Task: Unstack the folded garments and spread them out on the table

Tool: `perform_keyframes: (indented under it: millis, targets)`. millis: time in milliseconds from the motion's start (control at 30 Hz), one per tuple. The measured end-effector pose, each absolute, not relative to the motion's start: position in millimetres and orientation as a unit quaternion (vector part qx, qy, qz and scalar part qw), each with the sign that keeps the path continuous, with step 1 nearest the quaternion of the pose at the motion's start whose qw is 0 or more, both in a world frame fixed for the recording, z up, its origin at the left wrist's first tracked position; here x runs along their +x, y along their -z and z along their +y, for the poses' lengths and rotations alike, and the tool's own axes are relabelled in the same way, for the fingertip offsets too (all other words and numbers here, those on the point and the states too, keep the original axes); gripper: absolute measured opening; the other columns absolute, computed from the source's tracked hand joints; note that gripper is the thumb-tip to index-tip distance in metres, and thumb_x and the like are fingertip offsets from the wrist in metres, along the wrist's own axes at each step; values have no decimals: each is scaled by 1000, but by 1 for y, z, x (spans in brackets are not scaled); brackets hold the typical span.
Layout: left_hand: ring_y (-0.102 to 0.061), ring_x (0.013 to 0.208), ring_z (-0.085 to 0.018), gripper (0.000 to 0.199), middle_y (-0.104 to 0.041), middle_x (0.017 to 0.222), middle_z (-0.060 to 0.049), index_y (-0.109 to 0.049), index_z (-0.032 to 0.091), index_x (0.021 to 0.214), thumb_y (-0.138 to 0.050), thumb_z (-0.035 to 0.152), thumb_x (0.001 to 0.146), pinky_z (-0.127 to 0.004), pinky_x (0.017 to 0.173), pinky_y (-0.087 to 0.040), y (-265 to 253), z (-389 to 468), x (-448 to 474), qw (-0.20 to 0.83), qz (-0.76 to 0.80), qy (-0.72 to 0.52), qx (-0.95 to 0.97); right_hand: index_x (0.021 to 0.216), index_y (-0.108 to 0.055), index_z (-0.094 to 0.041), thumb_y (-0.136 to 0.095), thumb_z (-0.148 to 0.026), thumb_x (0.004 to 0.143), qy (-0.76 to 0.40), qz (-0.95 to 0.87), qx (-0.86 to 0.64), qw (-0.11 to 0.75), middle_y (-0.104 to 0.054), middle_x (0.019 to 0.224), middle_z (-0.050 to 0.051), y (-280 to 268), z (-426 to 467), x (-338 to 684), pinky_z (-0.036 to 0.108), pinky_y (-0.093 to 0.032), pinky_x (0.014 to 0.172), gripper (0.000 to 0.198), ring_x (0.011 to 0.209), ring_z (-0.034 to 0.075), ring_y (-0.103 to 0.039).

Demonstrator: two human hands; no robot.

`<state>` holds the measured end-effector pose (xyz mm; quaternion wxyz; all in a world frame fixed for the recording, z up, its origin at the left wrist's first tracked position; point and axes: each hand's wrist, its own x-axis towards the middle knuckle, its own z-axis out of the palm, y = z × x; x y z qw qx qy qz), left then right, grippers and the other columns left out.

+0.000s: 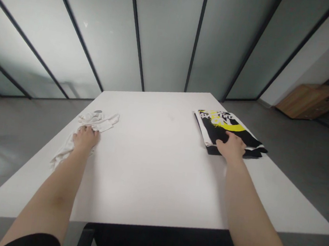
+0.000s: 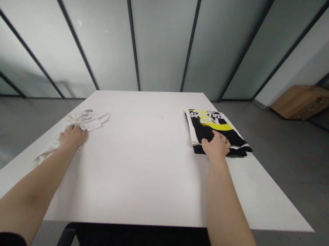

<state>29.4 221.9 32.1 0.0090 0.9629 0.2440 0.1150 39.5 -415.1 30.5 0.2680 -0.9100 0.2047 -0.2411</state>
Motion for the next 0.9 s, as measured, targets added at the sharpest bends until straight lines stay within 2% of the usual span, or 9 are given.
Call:
perform_keyframes:
  millis: [100, 233, 300, 400, 533, 667, 767, 833, 900]
  targets:
    - [-48, 144, -50, 54, -55, 153, -35, -66, 6, 137, -45, 38, 99, -72, 113, -35, -33, 211, 32, 24, 309, -95, 946, 122, -79, -17, -72, -35, 77, 170, 272, -915, 244, -67, 135, 27, -19, -435, 44, 70, -46, 103, 49, 131, 50, -53]
    - [-35, 154, -56, 64, -42, 163, -38, -61, 3, 145, -49, 45, 99, -78, 117, -28, -33, 151, 37, 64, 281, -68, 955, 105, -82, -18, -67, -36, 84, 222, 274, -901, 251, -71, 115, 25, -11, -437, 45, 72, -44, 100, 31, 125, 50, -54]
    - [-31, 158, -53, 68, -36, 169, -34, -54, 7, 153, -52, 48, 100, -75, 120, -29, -31, 107, 31, 94, 220, -75, 968, 105, -80, -18, -63, -38, 89, 251, 282, -889, 259, -71, 111, 24, -14, -432, 45, 72, -42, 102, 32, 124, 48, -54]
    - [-43, 155, -40, 55, -51, 162, -26, -58, 15, 150, -56, 42, 102, -59, 125, -35, -28, 40, 7, 165, 42, -80, 982, 115, -73, -15, -52, -41, 96, 310, 246, -870, 293, -71, 113, 23, -25, -418, 45, 67, -42, 107, 39, 123, 43, -56]
    - [-66, 131, -32, 45, -69, 141, -17, -64, 21, 141, -62, 39, 100, -49, 117, -48, -30, -30, -34, 321, -166, -47, 931, 115, -63, -20, -51, -55, 98, 308, 65, -808, 499, -69, 114, 15, -36, -371, 33, 49, -51, 103, 41, 113, 31, -62]
    - [-71, 114, -28, 74, -71, 136, -14, -49, 25, 157, -76, 37, 90, -42, 98, -58, -36, -63, -57, 455, -236, -13, 858, 111, -62, -29, -73, -74, 84, -47, -116, -683, 719, -71, 101, 5, -34, -305, -1, 35, -56, 78, 54, 90, 25, -67]
    - [-72, 92, -21, 44, -78, 109, -6, -67, 25, 132, -71, 29, 88, -34, 83, -58, -32, -66, -53, 538, -219, 19, 814, 119, -62, -29, -75, -78, 85, -208, -190, -614, 737, -71, 98, 4, -33, -275, -23, 34, -56, 75, 60, 83, 23, -68]
    - [-69, 78, -19, 24, -75, 89, -2, -71, 22, 106, -73, 32, 85, -31, 73, -57, -26, -60, -44, 611, -146, 30, 777, 127, -60, -31, -76, -79, 84, -193, -217, -602, 744, -71, 101, 4, -33, -270, -28, 38, -58, 84, 66, 89, 24, -70]
    - [-64, 62, -17, 27, -67, 71, 0, -67, 20, 92, -77, 44, 84, -29, 59, -54, -22, -52, -33, 700, -38, 25, 712, 136, -58, -31, -85, -72, 78, -141, -250, -644, 709, -71, 115, 7, -33, -273, -26, 46, -54, 102, 76, 109, 28, -70]
